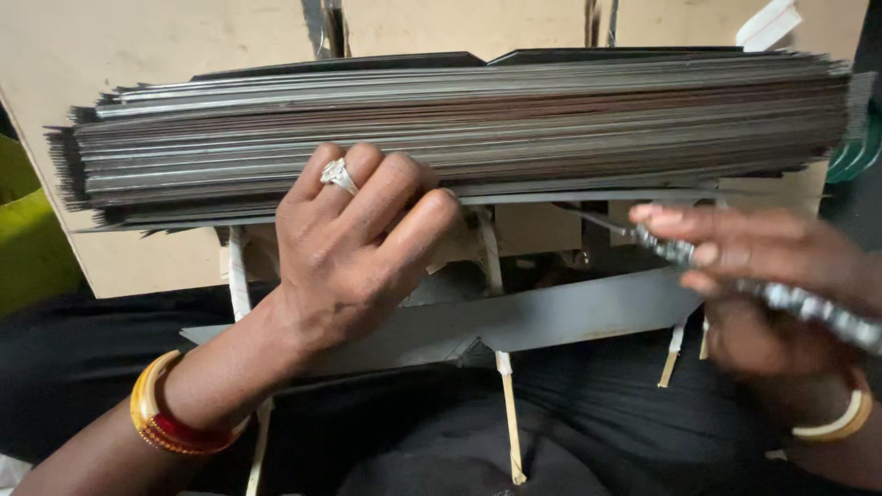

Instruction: The person sits on the floor with a large stack of dark laminated sheets resting on their lap. They pull and separate thin strips from the edge of the stack and fold a gray paper strip over a metal bar, pressing it down by hand.

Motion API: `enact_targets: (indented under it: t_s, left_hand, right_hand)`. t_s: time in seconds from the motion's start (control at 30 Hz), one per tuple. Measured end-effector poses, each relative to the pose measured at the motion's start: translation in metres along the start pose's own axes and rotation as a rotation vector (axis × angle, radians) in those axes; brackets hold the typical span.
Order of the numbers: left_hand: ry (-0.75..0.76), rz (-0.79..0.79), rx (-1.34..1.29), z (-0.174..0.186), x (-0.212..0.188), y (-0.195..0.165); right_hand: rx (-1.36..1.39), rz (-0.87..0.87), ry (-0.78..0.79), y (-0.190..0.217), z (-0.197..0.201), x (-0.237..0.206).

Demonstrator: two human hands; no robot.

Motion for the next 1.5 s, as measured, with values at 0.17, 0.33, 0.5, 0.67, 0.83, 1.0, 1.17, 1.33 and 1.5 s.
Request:
enact_targets:
  t_s: [0.17, 0.33, 0.5, 0.67, 0.83, 1.0, 1.17, 1.33, 1.5]
  left_hand:
    - [0.011, -0.002, -0.031, -0.002, -0.002, 0.0]
    - [0.034, -0.011, -0.028, -0.012, -0.015, 0.002]
    - [0.014, -0.033, 0.001, -0.018, -0.025, 0.002]
    - [-0.025, -0.068, 0.047, -0.018, -0.026, -0.001]
    - [0.039, -0.089, 0.132, -0.012, -0.031, -0.006]
    - [0.02, -0.048, 0.269, 0.025, -0.06, 0.011]
    - [-0.047, 0.094, 0.27, 0.052, -0.107, 0.044]
    - [-0.089, 0.093, 0.317, 0.049, -0.134, 0.046]
    - [-0.121, 0.081, 0.397, 0.047, -0.139, 0.041]
  right_hand:
    - [-0.069, 0.229, 0.222, 0.024, -0.014, 0.036]
    - [-0.286, 0.146, 0.098, 0.047, -0.013, 0.032]
    - [-0.171, 0.163, 0.308, 0.039, -0.014, 0.026]
    - [-0.64, -0.044, -0.173, 0.053, 0.042, 0.003]
    - [-0.964, -0.169, -0.331, -0.017, 0.075, 0.005]
    - [-0.885, -0.054, -0.294, -0.026, 0.059, -0.004]
    - [-0.745, 0.021, -0.24, 0.007, 0.028, -0.006]
    - [-1.022, 0.343, -0.051, 0.025, -0.01, -0.011]
    - [-1.093, 0.376, -0.102, 0.015, -0.015, -0.024]
Point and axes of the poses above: each hand's wrist, its own x-axis towards the middle knuckle, its own z-axis out of the back of the hand, y = z × x, the point moved 7 cm from there along x, towards the middle knuckle, and after that the axes turned 3 degrees about x, right-handed, at the moved point
